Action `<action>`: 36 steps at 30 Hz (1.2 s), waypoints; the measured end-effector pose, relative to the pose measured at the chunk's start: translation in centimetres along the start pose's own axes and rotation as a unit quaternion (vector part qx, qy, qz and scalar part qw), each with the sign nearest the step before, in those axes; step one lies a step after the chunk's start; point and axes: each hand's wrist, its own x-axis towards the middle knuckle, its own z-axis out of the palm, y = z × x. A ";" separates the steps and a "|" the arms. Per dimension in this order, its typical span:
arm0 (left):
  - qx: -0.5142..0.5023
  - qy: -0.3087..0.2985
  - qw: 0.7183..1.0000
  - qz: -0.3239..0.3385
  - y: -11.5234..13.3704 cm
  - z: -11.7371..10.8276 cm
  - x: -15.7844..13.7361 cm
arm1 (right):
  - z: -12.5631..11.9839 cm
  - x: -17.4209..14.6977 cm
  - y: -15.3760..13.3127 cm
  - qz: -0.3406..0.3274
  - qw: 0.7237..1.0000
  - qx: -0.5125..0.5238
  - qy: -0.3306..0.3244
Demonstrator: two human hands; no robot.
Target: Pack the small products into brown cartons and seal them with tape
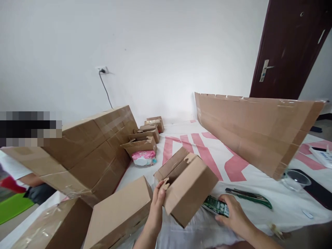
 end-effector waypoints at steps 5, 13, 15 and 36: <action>0.118 -0.076 0.982 0.123 -0.9 -1.3 -1.2 | -2.7 1.7 -1.0 -0.010 0.993 0.078 0.087; 0.098 -0.022 0.980 0.171 -0.5 -1.6 -2.2 | -4.8 1.1 -6.2 -0.047 0.967 0.241 -0.064; 0.101 0.000 0.971 0.215 1.0 -1.0 -1.2 | -5.0 2.7 -7.0 -0.093 0.964 0.239 -0.068; 0.175 0.016 0.907 0.383 -2.2 1.6 -1.0 | -6.0 6.3 -4.4 -0.028 0.986 0.088 0.140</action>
